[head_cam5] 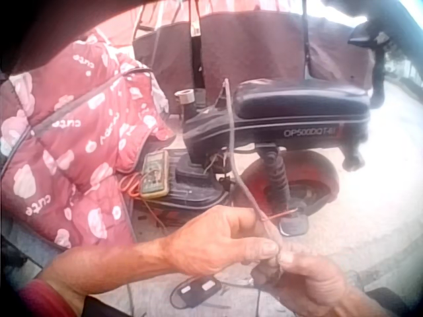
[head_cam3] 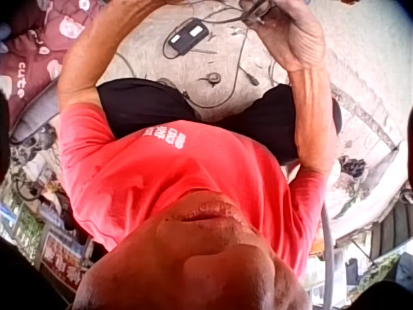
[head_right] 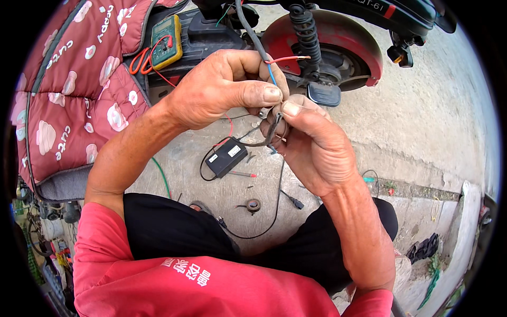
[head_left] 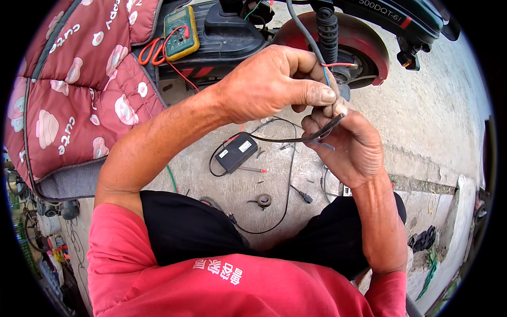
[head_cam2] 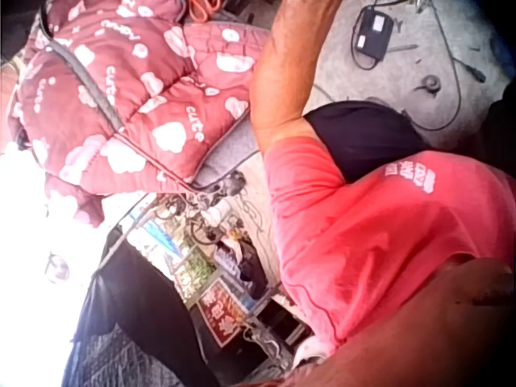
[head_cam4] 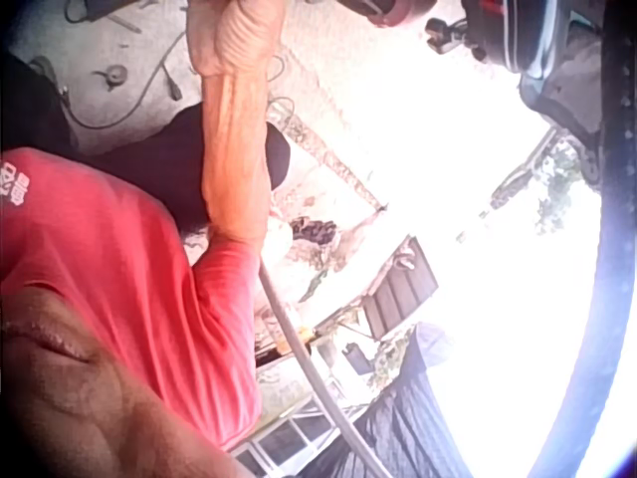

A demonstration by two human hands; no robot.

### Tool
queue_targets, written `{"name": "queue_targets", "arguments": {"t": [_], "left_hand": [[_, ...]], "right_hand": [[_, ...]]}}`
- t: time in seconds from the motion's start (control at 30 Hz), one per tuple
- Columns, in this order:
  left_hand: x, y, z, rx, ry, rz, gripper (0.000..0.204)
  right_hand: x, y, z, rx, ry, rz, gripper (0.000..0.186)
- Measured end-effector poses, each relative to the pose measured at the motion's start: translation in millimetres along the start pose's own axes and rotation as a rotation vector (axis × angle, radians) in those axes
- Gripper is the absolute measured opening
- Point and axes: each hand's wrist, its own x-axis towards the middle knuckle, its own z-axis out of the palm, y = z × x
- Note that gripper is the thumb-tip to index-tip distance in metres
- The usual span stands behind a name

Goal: The person squats on the floor to repair the wiring of a red electric scooter. They use a multimeter to test connections and manipulate wires near the front wheel and suspension. The person also briefly walks to a white vehicle to place a tool inside before returning to the scooter.

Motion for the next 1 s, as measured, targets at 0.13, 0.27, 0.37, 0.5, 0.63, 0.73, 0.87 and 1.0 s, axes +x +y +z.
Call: {"name": "queue_targets", "arguments": {"t": [0.13,0.27,0.37,0.5,0.63,0.73,0.87,1.0], "left_hand": [[-0.3,2.4,5.8,0.160,0.099,-0.023,0.028],[0.1,1.4,15.3,0.246,0.198,-0.139,0.025],[1.8,-2.5,21.1,0.214,0.249,-0.154,0.026],[2.8,5.3,13.9,0.246,0.149,-0.169,0.030],[1.8,2.9,5.5,0.159,0.138,-0.073,0.033],[0.6,3.4,-1.3,0.033,0.068,-0.032,0.033],[3.7,-5.6,-4.2,-0.139,-0.037,-0.003,0.035],[4.3,-4.6,-7.1,-0.209,-0.110,-0.010,0.033]], "right_hand": [[3.5,1.7,-1.0,-0.187,0.109,-0.116,0.007],[1.0,-6.6,6.7,-1.058,0.295,-0.516,0.005],[6.4,-7.8,3.3,-1.606,0.196,-1.011,0.012],[0.0,-0.8,3.0,-0.904,0.320,-0.613,0.006],[-1.8,-6.0,12.0,-0.522,0.253,-0.372,0.015],[-4.9,-8.9,9.1,-0.344,0.164,-0.217,0.016],[-6.2,-5.5,10.7,-0.159,0.095,-0.056,0.018],[-5.9,-4.7,8.7,0.133,-0.038,0.116,0.018]]}}
